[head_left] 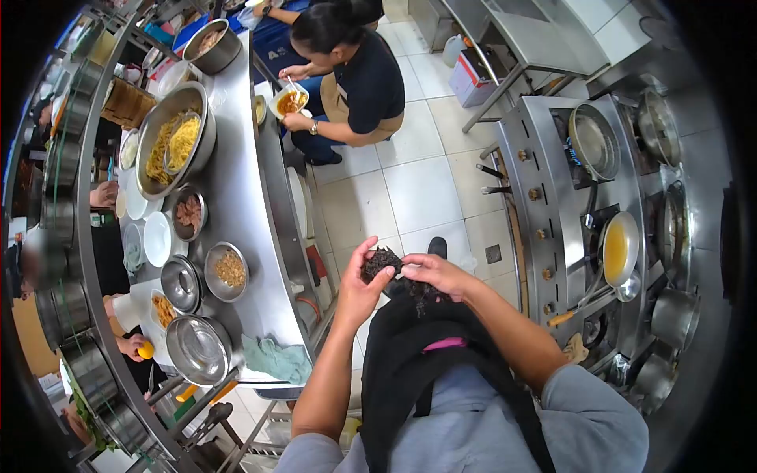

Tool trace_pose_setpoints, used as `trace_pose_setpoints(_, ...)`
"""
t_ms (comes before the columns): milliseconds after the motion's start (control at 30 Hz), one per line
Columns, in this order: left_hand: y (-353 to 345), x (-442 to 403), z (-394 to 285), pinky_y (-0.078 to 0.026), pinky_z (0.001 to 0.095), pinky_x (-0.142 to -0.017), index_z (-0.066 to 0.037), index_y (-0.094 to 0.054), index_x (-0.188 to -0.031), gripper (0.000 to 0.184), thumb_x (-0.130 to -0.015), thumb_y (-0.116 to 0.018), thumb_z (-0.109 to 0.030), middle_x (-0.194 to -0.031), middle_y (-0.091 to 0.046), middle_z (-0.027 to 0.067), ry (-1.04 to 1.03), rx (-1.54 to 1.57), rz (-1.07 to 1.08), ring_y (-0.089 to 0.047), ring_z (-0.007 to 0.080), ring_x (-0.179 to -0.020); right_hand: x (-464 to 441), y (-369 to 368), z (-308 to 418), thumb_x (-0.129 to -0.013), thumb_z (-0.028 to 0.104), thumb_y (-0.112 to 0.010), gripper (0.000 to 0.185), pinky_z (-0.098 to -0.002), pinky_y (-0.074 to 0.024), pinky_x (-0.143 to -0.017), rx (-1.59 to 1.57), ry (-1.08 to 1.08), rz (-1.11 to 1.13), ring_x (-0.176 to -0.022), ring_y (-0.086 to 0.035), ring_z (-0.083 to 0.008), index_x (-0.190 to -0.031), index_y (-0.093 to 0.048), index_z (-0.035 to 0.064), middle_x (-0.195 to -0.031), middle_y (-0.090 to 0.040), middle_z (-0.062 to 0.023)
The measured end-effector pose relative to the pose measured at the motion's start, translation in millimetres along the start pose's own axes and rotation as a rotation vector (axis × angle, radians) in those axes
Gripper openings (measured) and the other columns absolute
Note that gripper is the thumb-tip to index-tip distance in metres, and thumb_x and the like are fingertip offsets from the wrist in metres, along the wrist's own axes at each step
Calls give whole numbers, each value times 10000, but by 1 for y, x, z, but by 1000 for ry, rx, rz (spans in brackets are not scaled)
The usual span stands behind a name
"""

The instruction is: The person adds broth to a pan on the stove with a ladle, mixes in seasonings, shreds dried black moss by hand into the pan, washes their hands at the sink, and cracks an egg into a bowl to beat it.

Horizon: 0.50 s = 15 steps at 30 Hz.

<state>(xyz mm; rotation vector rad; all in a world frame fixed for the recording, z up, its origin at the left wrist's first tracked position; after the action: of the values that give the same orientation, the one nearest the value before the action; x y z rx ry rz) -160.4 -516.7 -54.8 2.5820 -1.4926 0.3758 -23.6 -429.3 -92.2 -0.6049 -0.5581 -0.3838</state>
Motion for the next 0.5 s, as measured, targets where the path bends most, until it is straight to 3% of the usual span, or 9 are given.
trace_pose_setpoints(33, -3, 1, -6, -483, 276, -881, -33, -433, -1419, 597, -891, -707, -91, -1109, -572, 55, 0, -112, 22, -580, 136, -995, 1, -6, 5, -956, 317, -640, 336, -247, -512, -672, 38, 59, 6, -754, -612, -76, -1135, -641, 32, -900, -655, -8)
trace_pose_setpoints(100, -8, 4, -8, -458, 283, -940, -32, -396, -1449, 608, -910, -674, -86, -1203, -548, 63, 57, -59, 140, -556, 139, -1075, -3, -5, 0, -950, 304, -647, 327, -248, -509, -668, 7, 66, -48, -740, -615, -82, -1105, -660, 16, -861, -661, -5)
trace_pose_setpoints(200, -14, 6, -16, -385, 299, -1059, -27, -303, -1503, 667, -907, -602, 6, -1377, -426, 63, -38, 348, 281, -457, 144, -1256, 6, 2, 7, -944, 301, -654, 314, -243, -502, -672, -132, 34, -137, -735, -621, -87, -1081, -678, 20, -844, -672, -5)
trace_pose_setpoints(300, -13, 14, -18, -383, 296, -1063, -29, -292, -1511, 696, -892, -607, 23, -1404, -399, 69, -12, 375, 293, -453, 147, -1268, 19, -4, 12, -935, 300, -663, 326, -250, -506, -688, -125, -10, -130, -737, -630, -95, -1090, -680, 14, -865, -681, -11)
trace_pose_setpoints(367, -10, 19, -28, -420, 289, -1025, -34, -330, -1502, 693, -881, -633, 24, -1332, -470, 71, -48, 329, 229, -511, 149, -1192, 23, -5, 14, -925, 298, -674, 345, -256, -512, -695, -107, 50, -145, -742, -632, -92, -1112, -675, 8, -875, -681, -11)
trace_pose_setpoints(433, -3, 26, -34, -483, 297, -935, 1, -379, -1469, 655, -879, -662, 20, -1219, -557, 70, 6, -1, 192, -563, 146, -1079, 32, -8, 22, -916, 296, -682, 356, -258, -509, -705, -147, 98, -211, -749, -630, -86, -1131, -673, 12, -878, -683, -8)
trace_pose_setpoints(467, -1, 30, -39, -483, 297, -935, 1, -379, -1469, 655, -879, -662, 20, -1219, -557, 70, 2, -3, 189, -563, 146, -1079, 37, -11, 24, -916, 306, -680, 335, -229, -488, -628, -141, 102, -217, -711, -618, -70, -1111, -680, 34, -837, -676, 3)
trace_pose_setpoints(500, 1, 32, -45, -488, 286, -910, -4, -413, -1451, 631, -877, -676, 3, -1172, -583, 62, 13, -70, 195, -573, 137, -1037, 42, -12, 29, -916, 306, -680, 335, -229, -488, -628, -139, 105, -213, -711, -618, -70, -1111, -680, 34, -837, -676, 3)
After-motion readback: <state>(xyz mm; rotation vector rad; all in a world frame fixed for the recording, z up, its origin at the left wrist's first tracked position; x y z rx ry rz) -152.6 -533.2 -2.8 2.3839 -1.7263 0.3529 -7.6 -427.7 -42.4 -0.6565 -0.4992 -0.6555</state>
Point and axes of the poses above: each hand's wrist, its own x-axis away from the middle knuckle, its own y-axis out of the back of the hand, z = x × y, the point moved 7 cm from there along -x, towards the middle knuckle
